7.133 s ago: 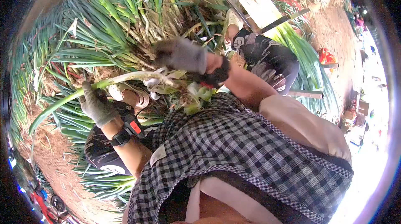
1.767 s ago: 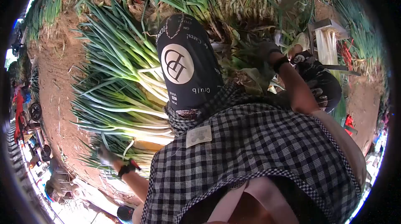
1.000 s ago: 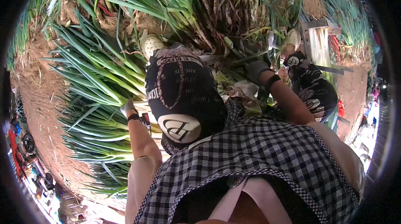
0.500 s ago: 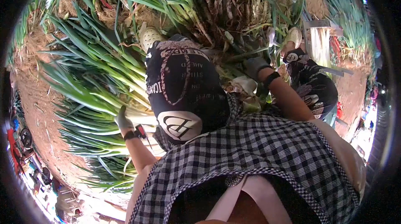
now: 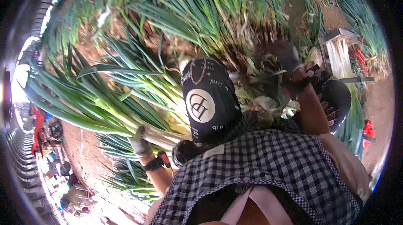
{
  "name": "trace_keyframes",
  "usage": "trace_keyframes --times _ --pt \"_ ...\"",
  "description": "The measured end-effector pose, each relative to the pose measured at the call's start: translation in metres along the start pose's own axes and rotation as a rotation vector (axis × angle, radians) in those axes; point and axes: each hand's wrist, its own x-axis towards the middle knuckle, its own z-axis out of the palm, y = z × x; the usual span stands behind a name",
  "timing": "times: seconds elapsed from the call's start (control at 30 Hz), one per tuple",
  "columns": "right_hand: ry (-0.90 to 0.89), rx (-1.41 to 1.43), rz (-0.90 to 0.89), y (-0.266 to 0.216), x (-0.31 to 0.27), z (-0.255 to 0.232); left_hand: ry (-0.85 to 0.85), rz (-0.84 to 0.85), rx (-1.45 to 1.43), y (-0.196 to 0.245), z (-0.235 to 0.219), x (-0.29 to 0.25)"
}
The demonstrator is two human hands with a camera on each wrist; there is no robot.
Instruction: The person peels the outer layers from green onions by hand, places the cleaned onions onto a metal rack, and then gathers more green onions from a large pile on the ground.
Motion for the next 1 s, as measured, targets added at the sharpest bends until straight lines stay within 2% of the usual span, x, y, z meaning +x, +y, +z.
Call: trace_keyframes --times 0.03,0.07,0.1,0.17,0.23,0.27,0.3,0.33,0.4,0.43,0.5,0.57,0.6,0.63,0.7,0.73,0.77,0.83,0.87,0.9,0.93,0.97,1.0 --pt "0.007 0.023 -0.038 -0.018 0.005 0.003 -0.028 0.024 0.028 0.013 0.013 -0.004" --pt "0.014 -0.370 -0.189 -0.079 -0.003 0.009 -0.054 0.027 0.028 0.039 0.029 -0.015" --pt "0.033 -0.763 -0.354 -0.116 -0.005 0.030 -0.106 0.126 0.059 0.042 0.035 -0.008" --pt "0.100 -0.992 -0.810 -0.179 -0.026 0.090 -0.246 0.215 0.169 0.067 0.058 -0.004" --pt "0.027 -0.832 -1.177 -0.211 -0.033 0.133 -0.371 0.269 0.300 0.095 0.086 -0.002" --pt "0.015 -1.022 -1.233 -0.215 -0.034 0.151 -0.423 0.298 0.314 0.107 0.103 -0.004" --pt "-0.022 -1.215 -1.248 -0.231 -0.023 0.157 -0.471 0.288 0.341 0.131 0.138 -0.008" --pt "-0.017 -1.210 -1.256 -0.238 -0.019 0.168 -0.546 0.315 0.310 0.139 0.160 -0.010" --pt "0.144 -1.322 -1.823 -0.253 -0.005 0.188 -0.727 0.316 0.285 0.156 0.201 -0.015" --pt "0.231 -1.369 -1.851 -0.259 0.001 0.197 -0.833 0.294 0.290 0.165 0.217 -0.020" --pt "0.421 -1.475 -2.066 -0.289 0.018 0.201 -0.977 0.353 0.451 0.175 0.245 -0.033" --pt "0.374 -1.855 -1.948 -0.320 0.000 0.186 -1.107 0.420 0.424 0.166 0.264 -0.035" --pt "0.236 -1.844 -2.000 -0.326 -0.002 0.172 -1.193 0.522 0.431 0.167 0.275 -0.037" --pt "0.094 -1.829 -2.042 -0.326 0.000 0.159 -1.209 0.524 0.426 0.162 0.286 -0.040" --pt "0.069 -1.865 -2.019 -0.326 -0.008 0.131 -1.297 0.860 0.366 0.153 0.308 -0.058" --pt "0.029 -1.890 -1.986 -0.329 -0.020 0.115 -1.358 0.826 0.340 0.153 0.319 -0.068" --pt "0.022 -1.950 -1.905 -0.324 -0.020 0.095 -1.390 0.794 0.441 0.148 0.337 -0.070" --pt "-0.190 -2.085 -1.583 -0.337 -0.032 0.076 -1.481 0.735 0.560 0.145 0.365 -0.074" --pt "-0.053 -2.029 -1.642 -0.339 -0.032 0.061 -1.417 0.484 0.629 0.155 0.375 -0.089" --pt "0.084 -1.980 -1.694 -0.341 -0.028 0.043 -1.443 0.658 0.743 0.155 0.394 -0.085" --pt "0.203 -1.999 -1.707 -0.352 -0.032 0.026 -1.615 1.000 0.737 0.174 0.425 -0.094" --pt "0.348 -2.038 -1.784 -0.368 -0.036 0.008 -1.562 0.698 0.718 0.186 0.440 -0.108" --pt "0.540 -2.069 -1.775 -0.379 -0.054 -0.006 -1.625 0.675 0.642 0.196 0.452 -0.127"
